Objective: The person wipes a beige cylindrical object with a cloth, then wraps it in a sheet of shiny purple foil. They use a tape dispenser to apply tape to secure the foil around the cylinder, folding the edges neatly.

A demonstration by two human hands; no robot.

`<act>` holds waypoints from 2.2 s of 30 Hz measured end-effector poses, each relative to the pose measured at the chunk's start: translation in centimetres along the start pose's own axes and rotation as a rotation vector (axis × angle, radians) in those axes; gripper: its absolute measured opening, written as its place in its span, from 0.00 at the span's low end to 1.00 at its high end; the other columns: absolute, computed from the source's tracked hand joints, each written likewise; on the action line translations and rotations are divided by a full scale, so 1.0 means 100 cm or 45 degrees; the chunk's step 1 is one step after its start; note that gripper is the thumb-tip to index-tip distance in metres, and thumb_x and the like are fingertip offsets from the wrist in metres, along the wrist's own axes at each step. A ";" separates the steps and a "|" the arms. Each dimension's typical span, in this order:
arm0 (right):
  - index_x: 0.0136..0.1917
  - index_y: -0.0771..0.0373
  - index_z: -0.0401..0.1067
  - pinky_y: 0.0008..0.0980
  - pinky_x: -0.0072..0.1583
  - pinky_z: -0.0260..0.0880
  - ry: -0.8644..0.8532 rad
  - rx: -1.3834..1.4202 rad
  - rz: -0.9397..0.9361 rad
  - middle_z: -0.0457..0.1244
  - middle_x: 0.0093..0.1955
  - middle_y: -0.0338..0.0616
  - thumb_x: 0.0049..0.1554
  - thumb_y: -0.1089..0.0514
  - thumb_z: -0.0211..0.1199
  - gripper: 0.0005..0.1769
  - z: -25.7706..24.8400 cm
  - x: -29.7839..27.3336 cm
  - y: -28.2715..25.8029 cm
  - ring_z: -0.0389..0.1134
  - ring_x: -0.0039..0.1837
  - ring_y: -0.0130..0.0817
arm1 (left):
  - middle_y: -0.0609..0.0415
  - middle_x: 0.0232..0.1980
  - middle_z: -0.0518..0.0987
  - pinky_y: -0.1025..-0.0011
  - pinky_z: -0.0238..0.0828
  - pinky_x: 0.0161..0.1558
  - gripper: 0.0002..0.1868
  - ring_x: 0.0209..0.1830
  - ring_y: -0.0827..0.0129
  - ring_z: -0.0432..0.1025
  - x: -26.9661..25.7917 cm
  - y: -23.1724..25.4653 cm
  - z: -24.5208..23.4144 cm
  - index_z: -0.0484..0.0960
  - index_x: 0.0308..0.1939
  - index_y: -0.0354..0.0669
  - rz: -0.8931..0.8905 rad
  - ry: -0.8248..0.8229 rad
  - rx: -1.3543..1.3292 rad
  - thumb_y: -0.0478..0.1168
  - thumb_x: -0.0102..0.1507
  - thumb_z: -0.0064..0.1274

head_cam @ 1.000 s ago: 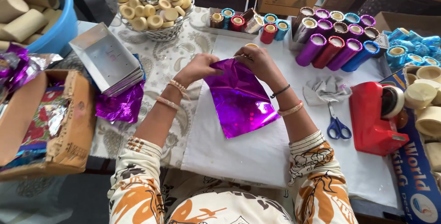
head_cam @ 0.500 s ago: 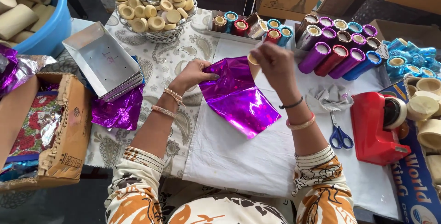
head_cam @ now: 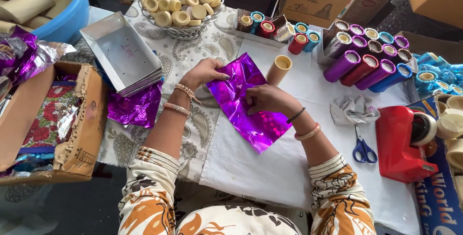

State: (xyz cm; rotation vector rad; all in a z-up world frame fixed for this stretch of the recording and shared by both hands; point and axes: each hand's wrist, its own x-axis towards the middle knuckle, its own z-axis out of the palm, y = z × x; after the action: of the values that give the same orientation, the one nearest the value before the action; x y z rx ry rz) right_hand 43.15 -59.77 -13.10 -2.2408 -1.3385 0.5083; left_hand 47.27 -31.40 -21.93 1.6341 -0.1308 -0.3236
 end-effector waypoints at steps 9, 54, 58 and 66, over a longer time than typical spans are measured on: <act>0.49 0.64 0.67 0.34 0.47 0.69 0.783 0.298 0.001 0.64 0.44 0.39 0.58 0.55 0.71 0.16 0.037 0.027 0.009 0.65 0.44 0.33 | 0.59 0.27 0.79 0.79 0.67 0.26 0.11 0.26 0.80 0.72 0.009 -0.006 0.014 0.79 0.30 0.36 0.077 0.042 0.095 0.34 0.56 0.69; 0.53 0.61 0.63 0.21 0.48 0.61 1.004 1.099 0.000 0.58 0.45 0.32 0.68 0.56 0.54 0.06 0.053 0.032 0.042 0.57 0.45 0.18 | 0.61 0.28 0.76 0.76 0.68 0.27 0.19 0.27 0.78 0.70 -0.036 0.027 -0.019 0.74 0.41 0.42 0.038 -0.055 0.369 0.32 0.53 0.68; 0.54 0.63 0.63 0.22 0.50 0.62 1.038 1.038 -0.034 0.58 0.46 0.33 0.69 0.57 0.57 0.07 0.054 0.033 0.050 0.57 0.47 0.18 | 0.60 0.32 0.73 0.75 0.68 0.34 0.19 0.33 0.77 0.67 -0.032 0.022 -0.016 0.76 0.42 0.41 0.133 -0.052 0.462 0.30 0.53 0.69; 0.53 0.66 0.65 0.26 0.45 0.66 1.138 0.473 0.160 0.64 0.41 0.38 0.63 0.62 0.65 0.10 0.033 0.025 0.016 0.63 0.43 0.21 | 0.59 0.50 0.81 0.75 0.76 0.52 0.26 0.48 0.74 0.76 -0.041 0.034 -0.009 0.86 0.54 0.47 0.253 -0.207 0.457 0.25 0.52 0.58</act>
State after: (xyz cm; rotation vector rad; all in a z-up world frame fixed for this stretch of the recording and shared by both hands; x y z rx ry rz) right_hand 43.69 -57.56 -16.89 -1.8640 -0.5821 -0.2020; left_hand 43.95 -29.73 -18.01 1.9292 -0.4953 -0.2910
